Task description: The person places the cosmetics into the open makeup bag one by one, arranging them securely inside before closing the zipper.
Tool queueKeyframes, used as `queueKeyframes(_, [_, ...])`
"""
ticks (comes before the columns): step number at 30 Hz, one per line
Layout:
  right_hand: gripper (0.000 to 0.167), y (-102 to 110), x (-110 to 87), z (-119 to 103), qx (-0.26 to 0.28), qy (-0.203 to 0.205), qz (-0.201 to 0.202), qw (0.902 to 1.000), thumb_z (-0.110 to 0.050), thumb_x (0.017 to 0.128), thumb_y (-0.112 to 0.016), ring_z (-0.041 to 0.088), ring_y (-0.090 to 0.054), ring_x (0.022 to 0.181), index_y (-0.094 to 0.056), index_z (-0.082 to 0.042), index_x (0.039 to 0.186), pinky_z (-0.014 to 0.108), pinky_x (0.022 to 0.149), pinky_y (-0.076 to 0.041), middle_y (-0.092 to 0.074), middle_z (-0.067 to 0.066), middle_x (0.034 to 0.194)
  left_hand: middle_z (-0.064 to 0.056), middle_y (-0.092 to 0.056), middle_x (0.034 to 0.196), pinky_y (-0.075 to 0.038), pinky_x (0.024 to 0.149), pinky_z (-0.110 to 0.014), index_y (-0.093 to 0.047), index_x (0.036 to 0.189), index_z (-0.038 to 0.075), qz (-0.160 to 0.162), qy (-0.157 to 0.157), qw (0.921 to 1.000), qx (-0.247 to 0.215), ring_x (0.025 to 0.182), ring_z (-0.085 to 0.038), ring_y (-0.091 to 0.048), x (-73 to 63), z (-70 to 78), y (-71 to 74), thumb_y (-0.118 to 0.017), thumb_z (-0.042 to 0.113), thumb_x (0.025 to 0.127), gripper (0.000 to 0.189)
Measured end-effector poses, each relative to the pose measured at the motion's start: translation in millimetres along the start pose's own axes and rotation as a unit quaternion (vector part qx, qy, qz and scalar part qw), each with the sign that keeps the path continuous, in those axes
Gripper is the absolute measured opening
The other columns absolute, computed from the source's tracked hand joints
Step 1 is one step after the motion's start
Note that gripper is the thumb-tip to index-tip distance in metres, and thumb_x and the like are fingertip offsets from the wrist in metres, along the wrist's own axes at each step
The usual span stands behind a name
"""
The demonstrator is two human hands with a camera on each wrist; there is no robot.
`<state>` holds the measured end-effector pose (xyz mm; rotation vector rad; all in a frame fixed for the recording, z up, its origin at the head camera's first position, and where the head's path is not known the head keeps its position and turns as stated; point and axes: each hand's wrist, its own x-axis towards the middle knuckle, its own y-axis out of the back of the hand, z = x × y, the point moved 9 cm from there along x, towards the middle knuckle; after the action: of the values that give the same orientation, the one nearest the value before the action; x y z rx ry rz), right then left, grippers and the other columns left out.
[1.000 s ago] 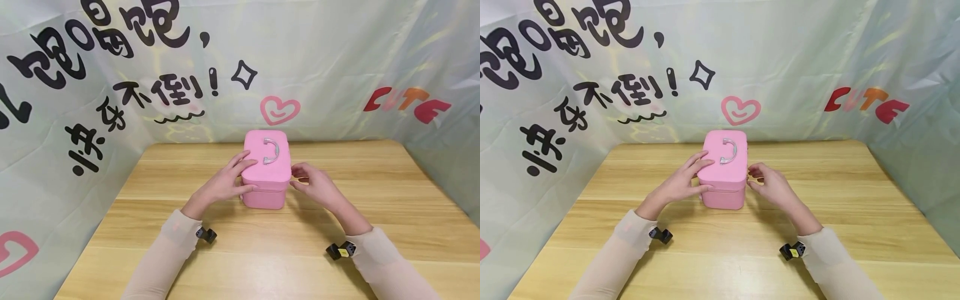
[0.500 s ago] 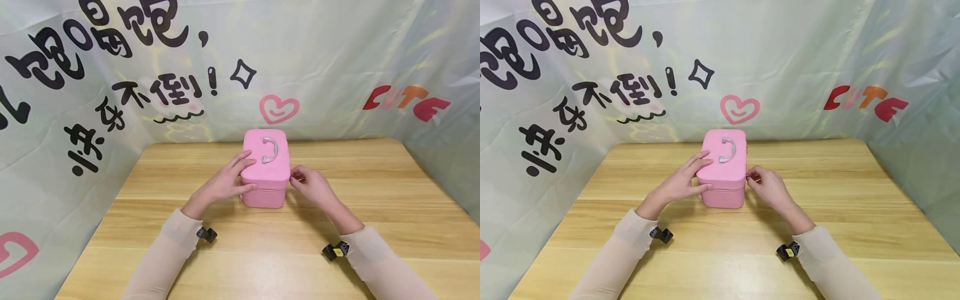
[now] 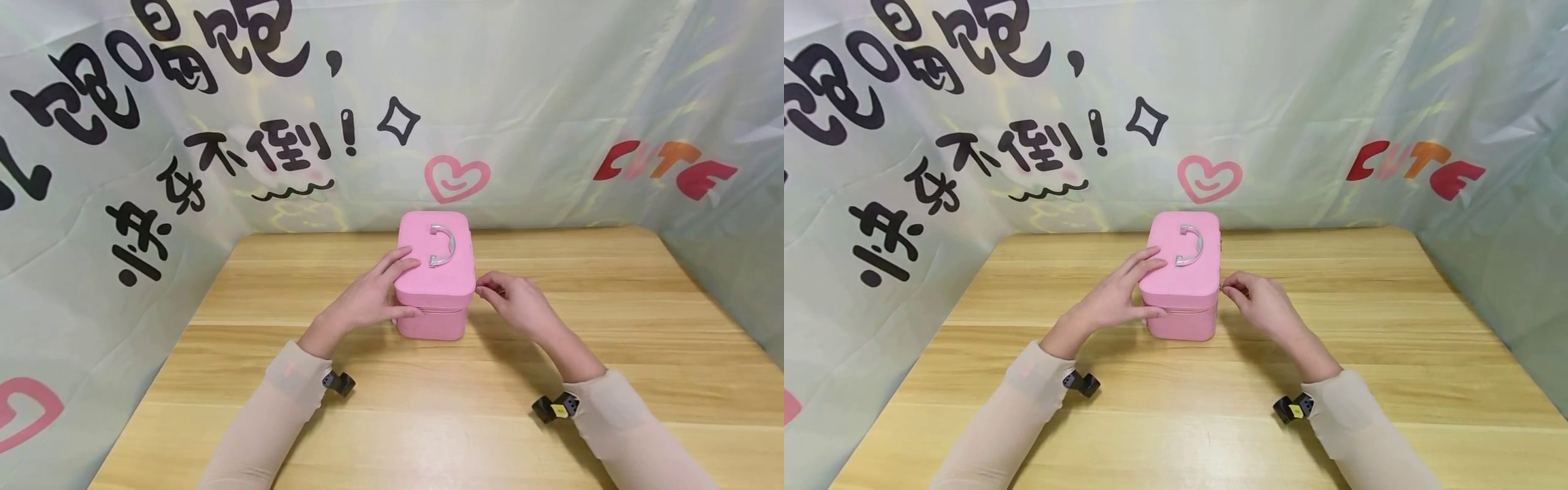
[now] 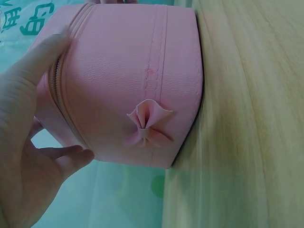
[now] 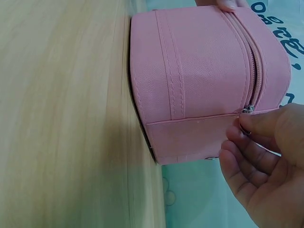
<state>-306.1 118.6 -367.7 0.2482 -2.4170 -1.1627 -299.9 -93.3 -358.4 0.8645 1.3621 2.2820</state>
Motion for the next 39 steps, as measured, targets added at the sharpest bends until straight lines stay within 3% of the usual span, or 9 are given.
queueKeyframes(3, [0.01,1.5,-0.6,-0.3,-0.002,0.0,-0.003,1.0,-0.016,0.097,-0.063,0.016,-0.057,0.07,-0.071,-0.01,0.098,0.034,0.062,-0.047,-0.068,0.001,0.082,0.003,-0.023,0.158,-0.049,0.096,-0.046,-0.041,0.145,0.02,-0.001,0.003,1.0,-0.002,0.113,-0.031,-0.056,-0.1,-0.4,-1.2,-0.079,0.048,0.079,0.081])
queueKeyframes(9, [0.009,11.1,-5.0,-5.4,-0.003,0.013,-0.009,0.9999,-0.014,0.098,-0.061,0.015,-0.052,0.068,-0.069,-0.011,0.095,0.032,0.06,-0.043,-0.063,-0.003,0.079,0.002,-0.025,0.157,-0.052,0.089,-0.044,-0.041,0.143,0.02,0.012,0.003,0.9998,0.016,0.104,-0.032,-0.059,1.3,1.3,-1.5,-0.08,0.047,0.078,0.081])
queueKeyframes(16, [0.004,15.6,-13.2,-20.8,-0.028,0.09,0.016,0.9954,-0.012,0.093,-0.067,0.01,-0.053,0.066,-0.071,-0.012,0.092,0.029,0.059,-0.045,-0.064,-0.007,0.078,0.003,-0.029,0.155,-0.053,0.086,-0.043,-0.044,0.142,0.021,0.029,0.013,0.9992,0.022,0.105,-0.032,-0.059,3.0,2.9,0.9,-0.082,0.047,0.076,0.081])
queueKeyframes(24, [0.006,14.4,-22.5,-30.2,-0.023,0.109,-0.004,0.9938,-0.013,0.092,-0.069,0.006,-0.051,0.062,-0.071,-0.018,0.093,0.023,0.053,-0.043,-0.066,-0.01,0.082,0.004,-0.03,0.155,-0.053,0.085,-0.042,-0.045,0.141,0.022,0.035,0.025,0.9988,0.022,0.105,-0.031,-0.06,2.1,0.6,-0.6,-0.082,0.049,0.075,0.081])
queueKeyframes(31, [0.007,12.0,-25.7,-38.3,0.003,0.133,-0.031,0.9906,-0.013,0.092,-0.069,0.004,-0.059,0.075,-0.073,-0.018,0.096,0.028,0.064,-0.049,-0.068,-0.012,0.086,0.005,-0.03,0.155,-0.053,0.081,-0.04,-0.045,0.142,0.022,0.03,0.032,0.9988,0.019,0.098,-0.027,-0.06,1.9,-1.1,-0.4,-0.08,0.051,0.075,0.081])
queueKeyframes(39, [0.007,0.1,-28.9,-52.8,0.053,0.141,-0.045,0.9875,-0.008,0.09,-0.071,0.003,-0.059,0.074,-0.074,-0.011,0.095,0.028,0.062,-0.05,-0.069,-0.009,0.083,0.003,-0.03,0.155,-0.052,0.077,-0.037,-0.046,0.142,0.022,0.036,0.033,0.9987,0.015,0.086,-0.024,-0.059,2.5,-0.7,0.0,-0.08,0.051,0.077,0.079])
